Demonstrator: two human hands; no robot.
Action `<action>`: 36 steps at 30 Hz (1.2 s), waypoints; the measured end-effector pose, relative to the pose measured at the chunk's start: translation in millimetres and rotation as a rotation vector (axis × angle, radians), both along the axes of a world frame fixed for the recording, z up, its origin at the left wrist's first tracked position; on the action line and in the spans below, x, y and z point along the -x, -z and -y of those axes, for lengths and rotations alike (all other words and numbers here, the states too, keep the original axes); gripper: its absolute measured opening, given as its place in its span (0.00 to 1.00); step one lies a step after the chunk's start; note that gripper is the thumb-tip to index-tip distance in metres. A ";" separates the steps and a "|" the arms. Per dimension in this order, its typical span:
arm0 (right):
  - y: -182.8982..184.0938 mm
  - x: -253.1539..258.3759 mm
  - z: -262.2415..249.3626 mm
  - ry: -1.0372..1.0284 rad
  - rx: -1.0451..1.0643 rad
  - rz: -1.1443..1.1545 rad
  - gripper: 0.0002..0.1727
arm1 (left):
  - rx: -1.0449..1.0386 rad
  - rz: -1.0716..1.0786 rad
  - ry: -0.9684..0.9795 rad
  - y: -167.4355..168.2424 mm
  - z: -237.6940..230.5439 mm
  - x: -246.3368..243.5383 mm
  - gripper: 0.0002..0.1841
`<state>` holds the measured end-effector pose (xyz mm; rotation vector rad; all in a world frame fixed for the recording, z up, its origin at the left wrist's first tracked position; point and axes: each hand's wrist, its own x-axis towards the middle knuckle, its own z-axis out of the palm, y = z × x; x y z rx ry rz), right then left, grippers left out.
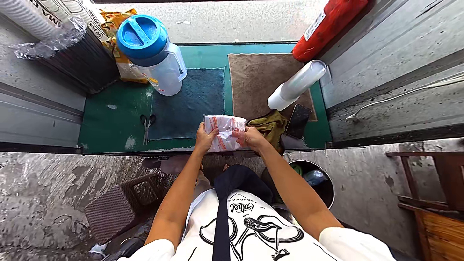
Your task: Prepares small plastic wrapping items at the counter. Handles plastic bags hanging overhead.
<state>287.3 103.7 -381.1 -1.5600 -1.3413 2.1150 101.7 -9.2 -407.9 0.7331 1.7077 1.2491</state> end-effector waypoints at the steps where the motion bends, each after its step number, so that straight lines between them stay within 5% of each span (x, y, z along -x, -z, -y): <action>1: -1.1 4.5 1.5 -0.014 -0.032 0.019 0.14 | -0.010 -0.005 0.005 -1.5 0.4 0.0 0.27; 14: -32.8 16.1 5.9 -0.169 -0.516 0.396 0.14 | -0.016 0.192 0.297 -34.4 5.6 26.7 0.17; 18: -66.6 15.0 8.3 -0.161 -0.558 0.347 0.11 | -0.075 -0.284 0.007 -48.0 2.9 18.7 0.19; 24: -74.1 23.8 -1.6 -0.057 -0.638 0.333 0.03 | -0.193 -0.624 -0.241 -71.2 -12.0 31.5 0.18; 29: -80.3 27.7 -6.6 -0.068 -0.626 0.362 0.10 | 0.054 -0.780 -0.291 -66.3 -5.1 92.6 0.26; 33: -92.2 25.0 -25.3 -0.108 -0.803 0.552 0.12 | 0.277 -0.764 -0.399 -56.2 17.5 154.4 0.26; 36: -96.6 3.5 -51.5 -0.196 -0.947 0.653 0.11 | 0.512 -0.749 -0.281 -59.2 35.3 205.8 0.26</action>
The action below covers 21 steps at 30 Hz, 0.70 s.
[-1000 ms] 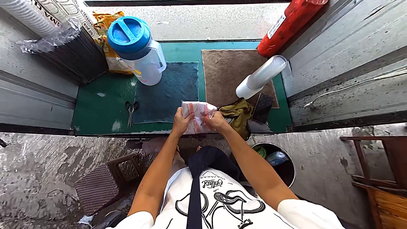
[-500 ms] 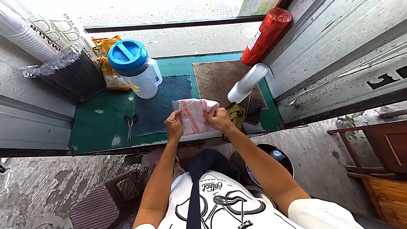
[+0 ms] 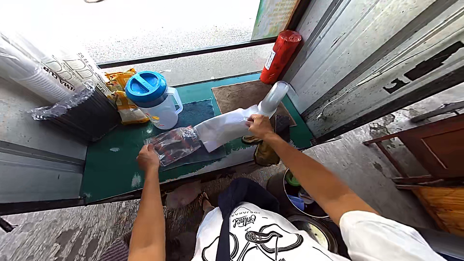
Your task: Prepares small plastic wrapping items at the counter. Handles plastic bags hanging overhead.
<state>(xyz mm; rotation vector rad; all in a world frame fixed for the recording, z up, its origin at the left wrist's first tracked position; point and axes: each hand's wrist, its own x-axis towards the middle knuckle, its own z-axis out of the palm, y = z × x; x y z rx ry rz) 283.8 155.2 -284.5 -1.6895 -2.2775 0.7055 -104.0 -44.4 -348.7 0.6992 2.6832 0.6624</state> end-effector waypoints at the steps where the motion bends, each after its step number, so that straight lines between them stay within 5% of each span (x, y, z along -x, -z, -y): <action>1: 1.9 -5.1 -5.8 -0.051 -0.039 0.045 0.10 | 0.058 0.030 0.000 2.7 2.3 5.8 0.28; 4: -7.7 -7.0 -17.7 -0.201 -0.102 0.119 0.10 | -0.078 -0.024 0.050 -17.3 -9.4 -10.0 0.48; 9: -45.0 2.3 -3.0 -0.533 -0.269 0.142 0.08 | -0.576 -0.065 0.985 -99.6 -70.7 -124.8 0.24; 12: -60.9 9.8 13.3 -0.635 -0.405 0.115 0.07 | -0.585 0.096 1.409 -118.6 -119.5 -177.1 0.27; 16: -57.6 11.7 23.5 -0.652 -0.565 0.000 0.04 | -0.436 -0.081 1.532 -110.4 -144.8 -186.0 0.23; 21: -30.7 10.5 25.7 -0.517 -0.370 -0.302 0.07 | -0.379 -0.104 1.479 -90.8 -140.8 -174.3 0.11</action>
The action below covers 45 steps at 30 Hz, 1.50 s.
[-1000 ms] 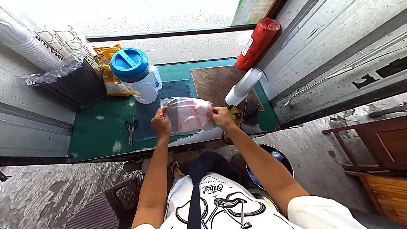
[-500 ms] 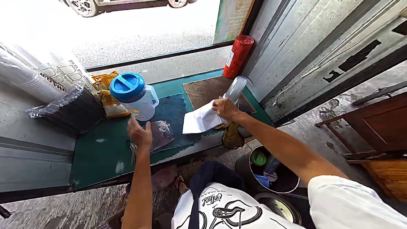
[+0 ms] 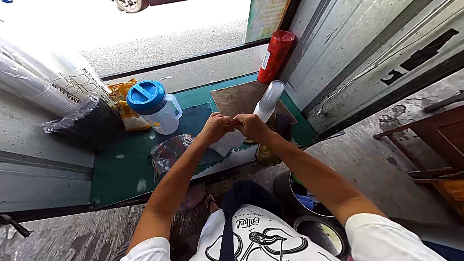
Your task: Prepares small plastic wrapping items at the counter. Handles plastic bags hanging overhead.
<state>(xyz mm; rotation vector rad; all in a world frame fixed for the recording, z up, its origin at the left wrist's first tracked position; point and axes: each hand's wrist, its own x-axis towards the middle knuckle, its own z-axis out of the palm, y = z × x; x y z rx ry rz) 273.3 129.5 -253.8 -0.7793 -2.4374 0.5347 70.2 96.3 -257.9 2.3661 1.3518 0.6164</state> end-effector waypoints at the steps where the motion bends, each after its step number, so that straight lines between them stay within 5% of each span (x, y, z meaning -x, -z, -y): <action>1: 2.8 0.5 0.4 0.022 0.095 -0.037 0.07 | 0.020 0.042 -0.038 2.0 3.2 2.3 0.12; 11: 34.7 27.0 5.9 0.097 0.573 -0.209 0.10 | 0.313 0.525 -0.302 28.0 29.7 25.2 0.09; 19: 31.3 46.0 9.3 0.096 0.478 -0.123 0.08 | 0.386 0.633 -0.341 31.0 43.4 39.5 0.08; 28: 29.6 51.4 21.4 0.047 0.314 -0.116 0.05 | -0.130 0.305 -0.266 37.0 51.7 40.6 0.05; 38: 26.7 56.9 25.4 0.106 0.328 -0.032 0.08 | -0.257 0.211 -0.271 30.8 64.4 36.2 0.04; 45: 39.6 54.8 33.6 0.082 0.196 -0.135 0.05 | 0.140 0.456 -0.161 22.7 63.7 63.1 0.11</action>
